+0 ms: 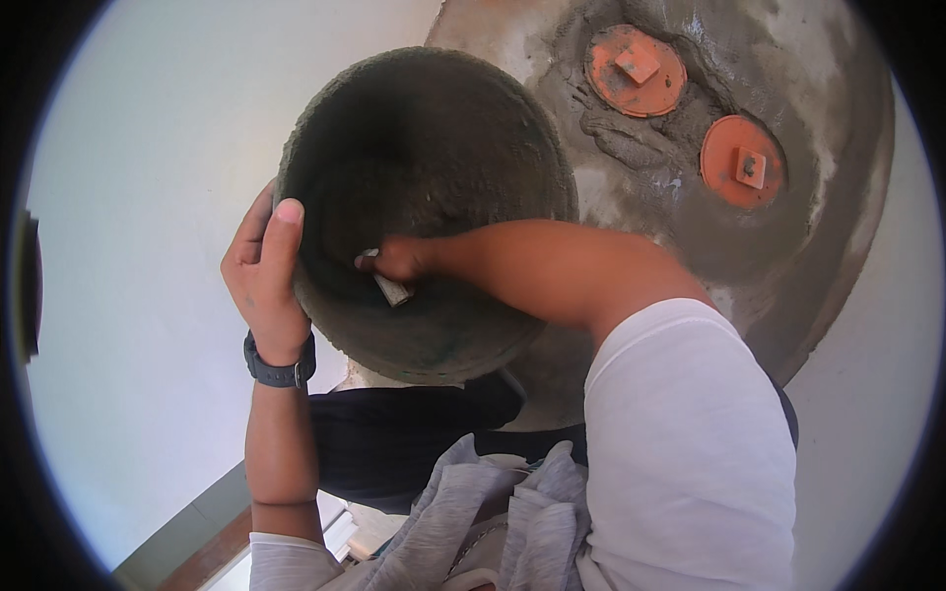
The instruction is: The person scoops wet cement from a bucket with a trowel and spreads it on the floor around two orange circular fixtures. They repeatedly transfer cement and smooth the surface near the fixtures.
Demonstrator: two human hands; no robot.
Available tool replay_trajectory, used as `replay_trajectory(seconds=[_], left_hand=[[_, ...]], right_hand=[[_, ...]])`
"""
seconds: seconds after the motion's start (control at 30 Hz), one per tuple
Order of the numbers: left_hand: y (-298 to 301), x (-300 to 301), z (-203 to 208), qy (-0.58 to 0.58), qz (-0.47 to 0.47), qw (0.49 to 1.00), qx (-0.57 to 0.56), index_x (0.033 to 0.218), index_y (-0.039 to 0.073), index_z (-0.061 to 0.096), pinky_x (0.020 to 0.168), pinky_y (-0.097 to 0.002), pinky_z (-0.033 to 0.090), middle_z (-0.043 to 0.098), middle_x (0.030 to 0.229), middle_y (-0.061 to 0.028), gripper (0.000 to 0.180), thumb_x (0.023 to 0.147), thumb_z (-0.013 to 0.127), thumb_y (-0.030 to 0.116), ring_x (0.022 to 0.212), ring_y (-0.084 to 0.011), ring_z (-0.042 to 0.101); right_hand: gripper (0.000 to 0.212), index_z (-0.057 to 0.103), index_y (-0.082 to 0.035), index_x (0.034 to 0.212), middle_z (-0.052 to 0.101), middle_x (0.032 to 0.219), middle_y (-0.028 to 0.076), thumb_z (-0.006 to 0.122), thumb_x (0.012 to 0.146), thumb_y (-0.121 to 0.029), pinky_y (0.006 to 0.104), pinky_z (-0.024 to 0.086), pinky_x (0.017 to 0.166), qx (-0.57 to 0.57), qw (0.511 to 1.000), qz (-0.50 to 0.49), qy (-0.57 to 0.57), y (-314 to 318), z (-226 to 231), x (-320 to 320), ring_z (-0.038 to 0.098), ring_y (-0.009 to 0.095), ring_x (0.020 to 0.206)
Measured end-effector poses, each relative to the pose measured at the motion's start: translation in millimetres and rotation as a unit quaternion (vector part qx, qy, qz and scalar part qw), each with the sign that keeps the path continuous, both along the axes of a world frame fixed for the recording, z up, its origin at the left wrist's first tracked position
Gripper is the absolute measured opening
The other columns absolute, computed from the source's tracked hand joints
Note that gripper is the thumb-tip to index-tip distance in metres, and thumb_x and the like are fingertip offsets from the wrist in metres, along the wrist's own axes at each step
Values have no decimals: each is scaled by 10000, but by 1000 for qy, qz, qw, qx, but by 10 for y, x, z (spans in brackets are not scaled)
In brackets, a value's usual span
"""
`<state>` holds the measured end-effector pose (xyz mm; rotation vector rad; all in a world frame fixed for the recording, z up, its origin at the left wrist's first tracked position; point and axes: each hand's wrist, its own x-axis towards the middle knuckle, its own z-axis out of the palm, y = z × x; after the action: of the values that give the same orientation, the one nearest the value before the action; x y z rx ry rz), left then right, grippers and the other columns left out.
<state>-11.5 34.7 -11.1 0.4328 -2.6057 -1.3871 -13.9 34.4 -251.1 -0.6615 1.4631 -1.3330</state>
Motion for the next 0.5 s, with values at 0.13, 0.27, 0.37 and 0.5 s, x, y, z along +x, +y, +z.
replay_trajectory(seconds=[0.13,0.27,0.37,0.5], left_hand=[[66,-74,31,-5,3,1000,23,1230,-107,656,799,-226,471,702,966,-50,455,931,743,225,854,-77,583],[112,-267,9,-22,-6,1000,6,1116,-89,705,729,-225,477,702,847,-46,417,893,762,258,770,-63,581],[129,-439,-26,-11,-30,998,-57,877,-73,705,591,-325,476,632,610,-90,438,839,764,360,562,-148,540],[146,-659,-119,-9,-39,990,-135,646,-40,596,577,-428,495,616,566,-188,559,771,750,482,522,-354,534]], right_hand=[[665,714,41,1059,709,1068,263,489,1002,-582,440,563,874,64,977,-16,-203,128,167,-207,714,370,952],[543,688,52,1118,719,1076,254,623,931,-454,444,570,867,182,926,204,260,718,624,-748,713,383,994],[367,716,12,1053,743,1037,200,667,865,-300,427,580,834,265,836,185,443,1467,1127,-920,729,329,999],[229,709,-39,992,737,966,141,653,859,-217,395,573,755,388,717,124,566,2240,1639,-983,732,257,908]])
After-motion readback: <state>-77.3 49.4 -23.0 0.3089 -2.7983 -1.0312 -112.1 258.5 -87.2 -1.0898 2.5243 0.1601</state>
